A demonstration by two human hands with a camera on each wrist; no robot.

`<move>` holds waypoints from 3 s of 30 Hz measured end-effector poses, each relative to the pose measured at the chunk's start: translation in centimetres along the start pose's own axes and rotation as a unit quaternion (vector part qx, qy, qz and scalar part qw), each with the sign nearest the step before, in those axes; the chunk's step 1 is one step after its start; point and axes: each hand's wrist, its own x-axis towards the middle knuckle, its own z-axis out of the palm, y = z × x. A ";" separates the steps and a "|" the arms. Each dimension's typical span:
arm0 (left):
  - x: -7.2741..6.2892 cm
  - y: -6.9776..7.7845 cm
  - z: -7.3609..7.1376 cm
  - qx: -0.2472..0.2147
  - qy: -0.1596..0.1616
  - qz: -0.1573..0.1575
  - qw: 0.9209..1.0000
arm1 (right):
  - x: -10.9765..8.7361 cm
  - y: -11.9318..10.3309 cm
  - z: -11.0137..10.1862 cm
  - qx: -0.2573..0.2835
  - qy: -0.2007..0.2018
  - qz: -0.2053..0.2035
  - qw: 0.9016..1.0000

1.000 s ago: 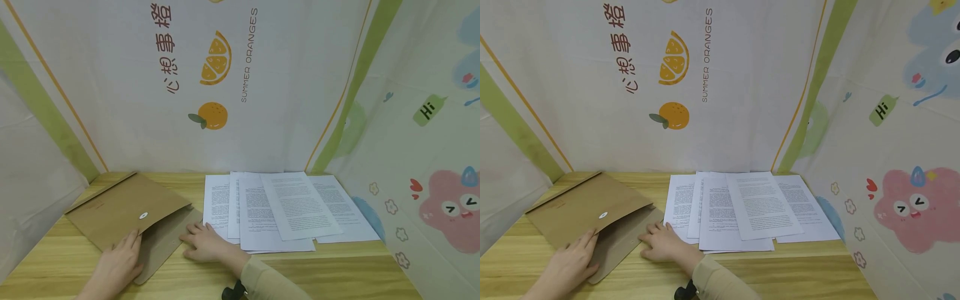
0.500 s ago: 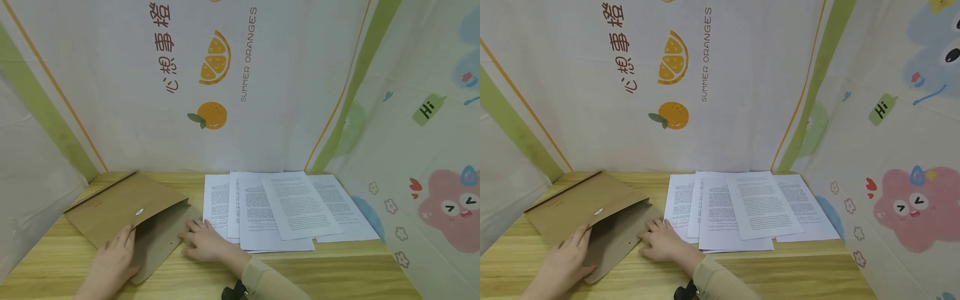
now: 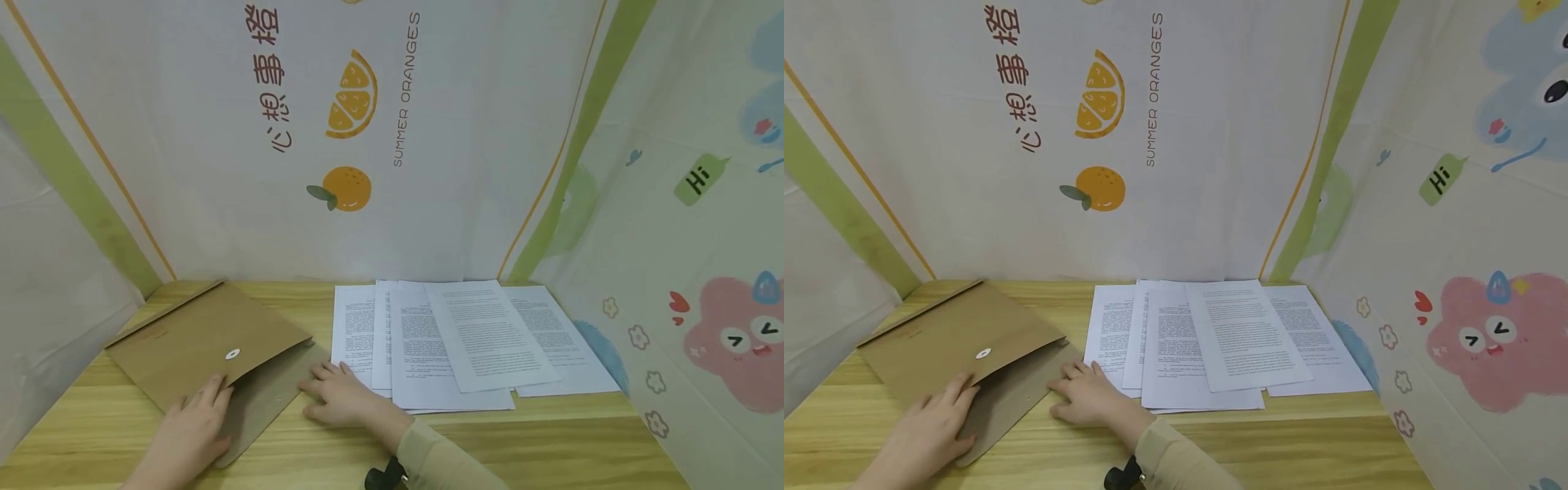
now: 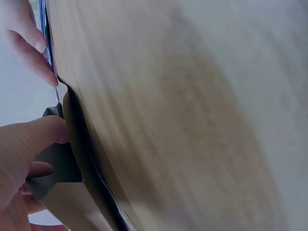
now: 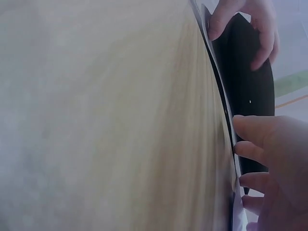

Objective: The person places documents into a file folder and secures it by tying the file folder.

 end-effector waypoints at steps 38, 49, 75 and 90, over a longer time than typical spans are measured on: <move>7.0 3.3 -2.2 -0.239 -0.103 -0.105 0.960 | -4.2 4.5 -4.2 0.145 0.080 0.036 0.985; 9.8 5.0 -0.9 -0.324 -0.055 -0.124 0.936 | -8.4 8.7 -6.7 0.251 0.167 0.121 0.946; 16.6 12.7 3.1 -0.633 -0.042 -0.218 0.742 | -18.9 17.6 -13.1 0.274 0.311 0.254 0.874; 19.4 17.2 5.0 -0.678 -0.101 -0.248 0.685 | -22.6 21.1 -12.3 0.284 0.311 0.337 0.842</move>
